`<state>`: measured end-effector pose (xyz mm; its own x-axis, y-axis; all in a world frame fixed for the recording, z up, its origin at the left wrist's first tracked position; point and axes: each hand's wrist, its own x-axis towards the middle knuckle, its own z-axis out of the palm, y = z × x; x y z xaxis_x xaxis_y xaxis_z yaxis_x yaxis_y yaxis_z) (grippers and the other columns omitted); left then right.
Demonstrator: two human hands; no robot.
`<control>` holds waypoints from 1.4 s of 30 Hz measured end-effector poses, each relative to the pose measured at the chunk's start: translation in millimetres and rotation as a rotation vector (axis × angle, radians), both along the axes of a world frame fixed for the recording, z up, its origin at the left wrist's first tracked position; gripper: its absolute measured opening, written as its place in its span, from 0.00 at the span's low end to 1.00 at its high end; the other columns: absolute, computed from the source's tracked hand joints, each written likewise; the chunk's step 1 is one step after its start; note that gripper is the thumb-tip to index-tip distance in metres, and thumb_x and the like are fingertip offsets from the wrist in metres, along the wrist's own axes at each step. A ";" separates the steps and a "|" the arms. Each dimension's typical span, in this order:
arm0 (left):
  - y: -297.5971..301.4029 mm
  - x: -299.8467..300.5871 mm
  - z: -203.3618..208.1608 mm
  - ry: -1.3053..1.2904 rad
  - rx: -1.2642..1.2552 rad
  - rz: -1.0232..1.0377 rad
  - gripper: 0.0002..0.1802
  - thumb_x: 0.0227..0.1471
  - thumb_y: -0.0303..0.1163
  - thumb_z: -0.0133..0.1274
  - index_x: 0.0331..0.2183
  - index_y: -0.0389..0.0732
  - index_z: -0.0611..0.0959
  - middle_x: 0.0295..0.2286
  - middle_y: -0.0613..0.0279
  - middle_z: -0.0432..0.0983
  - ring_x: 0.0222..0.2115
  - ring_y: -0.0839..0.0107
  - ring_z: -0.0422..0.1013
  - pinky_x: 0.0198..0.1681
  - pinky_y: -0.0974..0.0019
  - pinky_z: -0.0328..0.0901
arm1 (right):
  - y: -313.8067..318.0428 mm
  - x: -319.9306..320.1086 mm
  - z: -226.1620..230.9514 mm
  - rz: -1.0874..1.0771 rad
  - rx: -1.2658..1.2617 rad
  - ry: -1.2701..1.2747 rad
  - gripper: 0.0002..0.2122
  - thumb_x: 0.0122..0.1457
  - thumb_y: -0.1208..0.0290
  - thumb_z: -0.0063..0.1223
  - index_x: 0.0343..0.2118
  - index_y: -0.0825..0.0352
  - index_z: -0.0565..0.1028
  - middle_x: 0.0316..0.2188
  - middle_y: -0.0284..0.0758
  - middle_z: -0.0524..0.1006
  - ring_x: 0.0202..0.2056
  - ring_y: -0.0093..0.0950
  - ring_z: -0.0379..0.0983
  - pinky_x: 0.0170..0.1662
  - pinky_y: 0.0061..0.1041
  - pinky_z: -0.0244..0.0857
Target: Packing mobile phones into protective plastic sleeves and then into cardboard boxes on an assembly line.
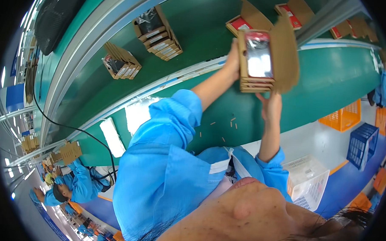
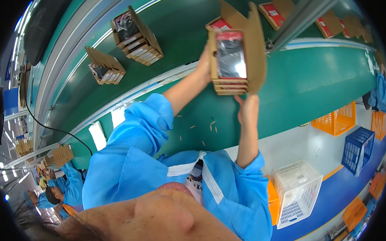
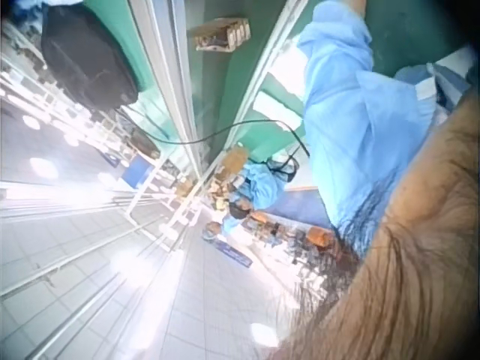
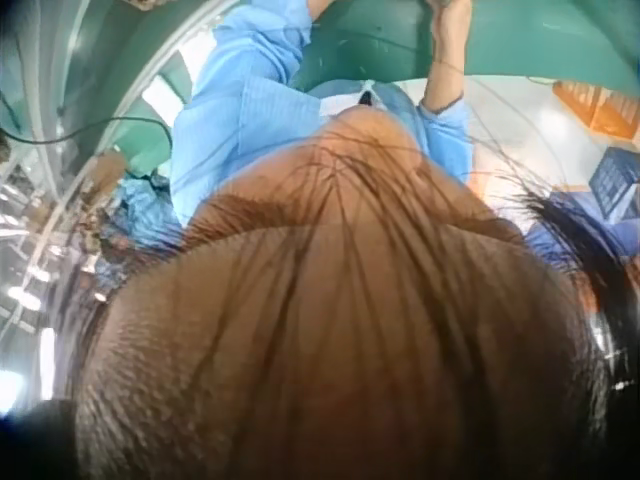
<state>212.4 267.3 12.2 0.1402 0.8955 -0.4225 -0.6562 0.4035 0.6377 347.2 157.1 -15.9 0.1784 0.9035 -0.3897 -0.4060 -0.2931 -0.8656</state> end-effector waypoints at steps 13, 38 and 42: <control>132.8 -171.9 -60.6 0.225 0.124 0.342 0.41 0.54 0.66 0.26 0.56 0.44 0.64 0.53 0.54 0.63 0.51 0.52 0.63 0.54 0.49 0.57 | 184.9 -141.7 -20.7 0.403 -0.050 0.121 0.27 0.62 0.45 0.31 0.56 0.60 0.60 0.53 0.34 0.62 0.51 0.29 0.59 0.45 0.37 0.64; 215.5 -229.6 2.4 2.047 0.352 0.084 0.24 0.48 0.51 0.44 0.33 0.42 0.83 0.31 0.47 0.78 0.36 0.48 0.73 0.40 0.51 0.66 | 233.4 -16.8 -91.7 0.176 0.586 -1.443 0.20 0.56 0.59 0.51 0.38 0.75 0.75 0.38 0.49 0.74 0.36 0.49 0.70 0.42 0.40 0.64; 186.3 -167.9 1.2 1.985 0.332 0.190 0.27 0.50 0.52 0.41 0.38 0.39 0.81 0.37 0.44 0.75 0.39 0.47 0.70 0.43 0.49 0.64 | 224.9 4.0 -90.2 0.071 0.607 -1.494 0.18 0.57 0.59 0.50 0.36 0.73 0.76 0.37 0.49 0.75 0.36 0.49 0.71 0.41 0.40 0.65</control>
